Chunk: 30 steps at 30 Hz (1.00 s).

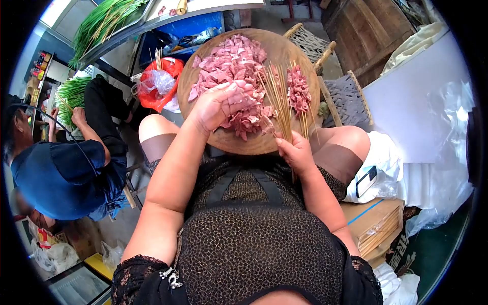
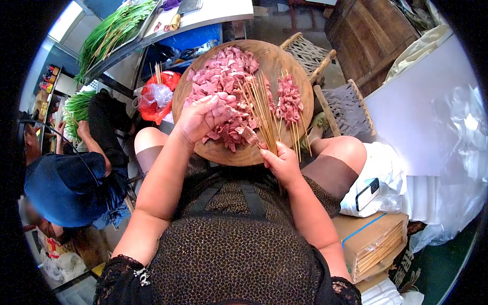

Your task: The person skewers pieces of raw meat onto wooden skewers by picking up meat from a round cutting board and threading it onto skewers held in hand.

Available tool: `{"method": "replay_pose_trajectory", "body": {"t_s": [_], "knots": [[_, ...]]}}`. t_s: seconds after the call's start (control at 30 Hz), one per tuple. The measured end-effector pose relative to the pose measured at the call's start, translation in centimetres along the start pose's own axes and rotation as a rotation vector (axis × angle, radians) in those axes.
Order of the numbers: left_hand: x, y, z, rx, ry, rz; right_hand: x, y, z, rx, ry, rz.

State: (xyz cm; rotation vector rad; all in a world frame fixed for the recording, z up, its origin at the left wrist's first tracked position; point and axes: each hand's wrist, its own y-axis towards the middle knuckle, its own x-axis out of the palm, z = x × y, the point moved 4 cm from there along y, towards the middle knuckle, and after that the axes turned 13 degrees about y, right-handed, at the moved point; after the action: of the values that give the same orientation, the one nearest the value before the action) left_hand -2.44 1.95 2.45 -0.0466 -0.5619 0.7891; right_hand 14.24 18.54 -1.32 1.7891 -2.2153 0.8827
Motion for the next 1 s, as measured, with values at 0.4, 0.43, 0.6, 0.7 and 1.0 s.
{"method": "replay_pose_trajectory", "body": {"t_s": [0.4,0.43,0.6,0.7,1.0], "knots": [[0.9,1.5,-2.2,0.044,0.032,0.063,1.2,0.8,0.2,0.088,0.032,-0.019],[0.4,1.9,-2.2,0.083,0.038,0.122,1.2,0.9,0.4,0.090,0.032,-0.018],[2.6,2.6,-1.8,0.218,-0.289,0.275,1.1,0.6,1.4,0.120,0.014,-0.033],[2.2,3.0,-3.2,0.214,-0.280,0.372,1.4,0.5,1.4,0.072,0.032,-0.002],[3.1,3.3,-4.8,0.145,-0.303,0.390,1.7,0.8,1.8,-0.017,0.029,0.037]]}}
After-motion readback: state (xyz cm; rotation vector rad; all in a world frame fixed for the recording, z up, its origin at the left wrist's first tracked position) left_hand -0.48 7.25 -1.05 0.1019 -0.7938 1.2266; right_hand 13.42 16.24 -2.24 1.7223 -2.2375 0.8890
